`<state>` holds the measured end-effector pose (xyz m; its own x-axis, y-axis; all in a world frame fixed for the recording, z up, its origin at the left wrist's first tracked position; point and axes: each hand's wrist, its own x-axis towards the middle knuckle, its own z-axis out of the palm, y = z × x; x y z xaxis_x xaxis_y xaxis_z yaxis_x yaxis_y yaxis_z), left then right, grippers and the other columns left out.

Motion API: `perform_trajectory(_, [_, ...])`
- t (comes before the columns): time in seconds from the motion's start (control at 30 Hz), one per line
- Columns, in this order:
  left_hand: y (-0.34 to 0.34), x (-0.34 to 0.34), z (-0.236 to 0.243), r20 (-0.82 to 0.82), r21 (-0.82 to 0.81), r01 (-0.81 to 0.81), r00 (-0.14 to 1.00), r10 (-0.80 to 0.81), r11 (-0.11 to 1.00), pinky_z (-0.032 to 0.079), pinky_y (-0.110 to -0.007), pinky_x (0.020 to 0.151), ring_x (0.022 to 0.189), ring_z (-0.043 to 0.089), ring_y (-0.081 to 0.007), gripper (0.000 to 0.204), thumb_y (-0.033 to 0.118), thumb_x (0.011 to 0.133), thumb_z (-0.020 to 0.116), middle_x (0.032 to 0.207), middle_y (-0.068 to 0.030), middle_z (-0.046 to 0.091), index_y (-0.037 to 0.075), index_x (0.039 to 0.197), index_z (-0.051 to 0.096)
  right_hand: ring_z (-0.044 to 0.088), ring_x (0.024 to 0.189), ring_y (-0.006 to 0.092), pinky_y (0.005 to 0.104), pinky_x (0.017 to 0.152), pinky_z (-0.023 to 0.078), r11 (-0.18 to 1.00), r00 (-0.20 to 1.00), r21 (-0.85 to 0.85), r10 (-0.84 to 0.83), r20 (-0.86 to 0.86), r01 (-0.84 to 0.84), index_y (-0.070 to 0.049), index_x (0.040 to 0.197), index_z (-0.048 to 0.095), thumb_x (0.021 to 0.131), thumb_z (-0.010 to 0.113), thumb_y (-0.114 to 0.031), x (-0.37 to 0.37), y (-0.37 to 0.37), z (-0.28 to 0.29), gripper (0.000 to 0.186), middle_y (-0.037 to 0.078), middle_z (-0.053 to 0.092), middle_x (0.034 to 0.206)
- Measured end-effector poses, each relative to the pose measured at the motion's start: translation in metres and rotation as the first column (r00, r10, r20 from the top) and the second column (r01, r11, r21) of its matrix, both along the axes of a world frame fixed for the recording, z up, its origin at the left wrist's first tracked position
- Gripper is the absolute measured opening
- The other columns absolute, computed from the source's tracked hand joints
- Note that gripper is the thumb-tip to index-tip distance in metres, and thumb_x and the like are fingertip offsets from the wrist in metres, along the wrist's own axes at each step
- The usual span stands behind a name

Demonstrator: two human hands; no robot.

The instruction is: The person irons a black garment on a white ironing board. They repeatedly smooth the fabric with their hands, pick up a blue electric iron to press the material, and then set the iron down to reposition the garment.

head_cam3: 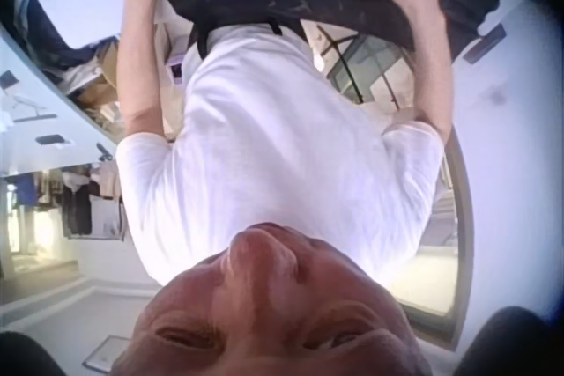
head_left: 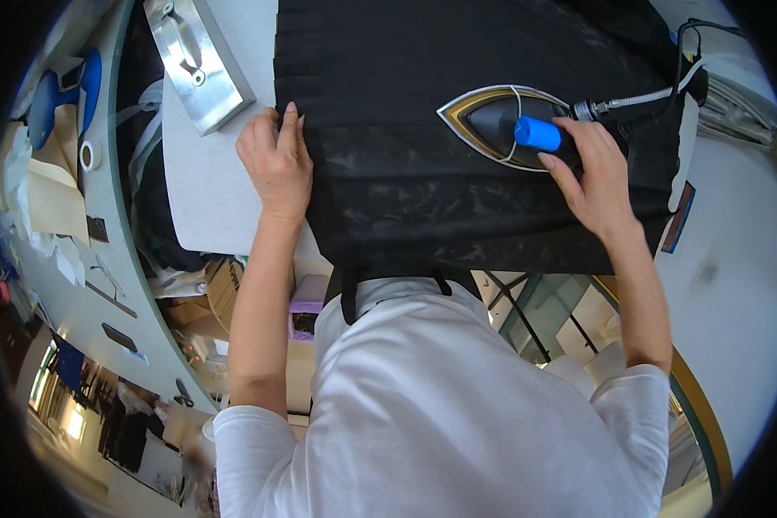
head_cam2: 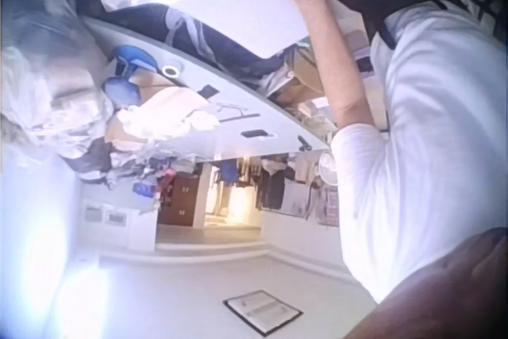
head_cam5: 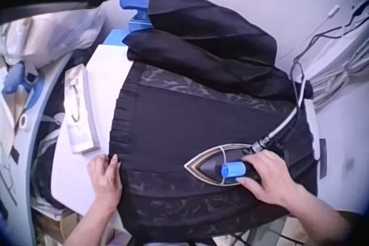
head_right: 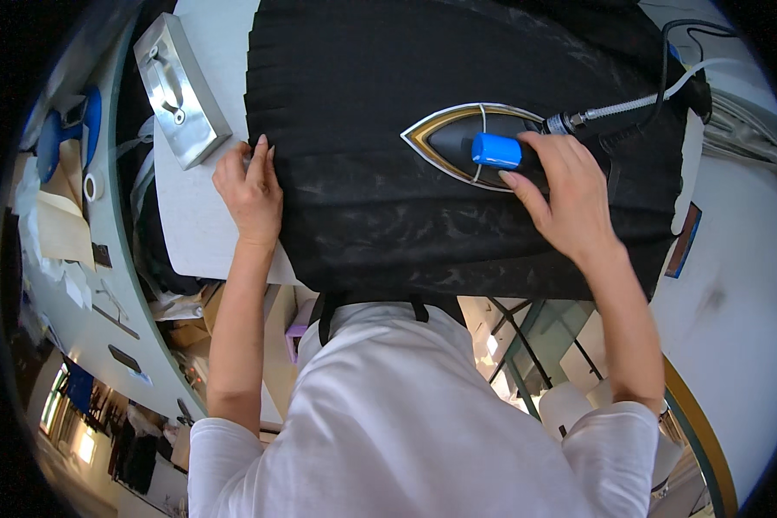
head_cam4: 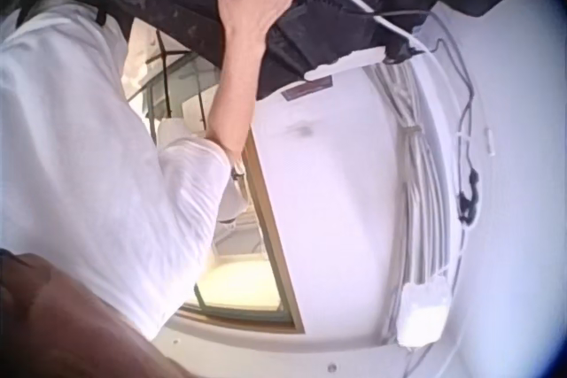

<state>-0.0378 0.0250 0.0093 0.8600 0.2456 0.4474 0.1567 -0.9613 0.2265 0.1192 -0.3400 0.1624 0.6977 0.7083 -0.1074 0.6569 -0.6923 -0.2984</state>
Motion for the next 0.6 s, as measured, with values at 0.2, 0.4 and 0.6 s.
perform_trajectory(0.2, [0.014, 0.001, 0.006, -0.041, -0.053, 0.143, 0.989, -0.145, 0.988, 0.051, -0.042, 0.104, 0.119, 0.065, -0.0338, 0.021, -0.003, 0.093, 0.072, 0.127, -0.0137, 0.070, -0.004, 0.113, 0.075, 0.074, 0.078, 0.0366, 0.0425, 0.075, 0.058, 0.972, 0.921, -0.166, 0.095, -0.378, -0.169, -0.003, 0.107, 0.067, 0.097, 0.074, -0.036, 0.040, 0.033, 0.007, 0.036, 0.020, 0.074, 0.088])
perform_trajectory(0.4, [0.023, -0.005, 0.001, -0.016, -0.144, 0.174, 0.984, -0.178, 0.974, 0.051, -0.042, 0.102, 0.116, 0.065, -0.0320, 0.026, -0.006, 0.089, 0.071, 0.124, -0.0117, 0.070, -0.004, 0.115, 0.074, 0.075, 0.074, 0.0341, 0.0416, 0.071, 0.059, 0.950, 0.934, -0.263, 0.069, -0.350, -0.168, -0.004, 0.104, 0.070, 0.096, 0.076, -0.040, 0.046, 0.021, 0.003, 0.038, 0.020, 0.074, 0.082])
perform_trajectory(0.6, [0.020, -0.004, 0.007, -0.066, -0.151, 0.166, 0.982, -0.177, 0.975, 0.049, -0.043, 0.106, 0.119, 0.064, -0.0322, 0.037, -0.009, 0.085, 0.069, 0.127, -0.0103, 0.069, -0.001, 0.120, 0.074, 0.074, 0.070, 0.0356, 0.0428, 0.069, 0.059, 0.955, 0.939, -0.232, 0.104, -0.327, -0.187, -0.005, 0.099, 0.068, 0.094, 0.078, -0.037, 0.051, 0.005, 0.003, 0.034, 0.019, 0.073, 0.078])
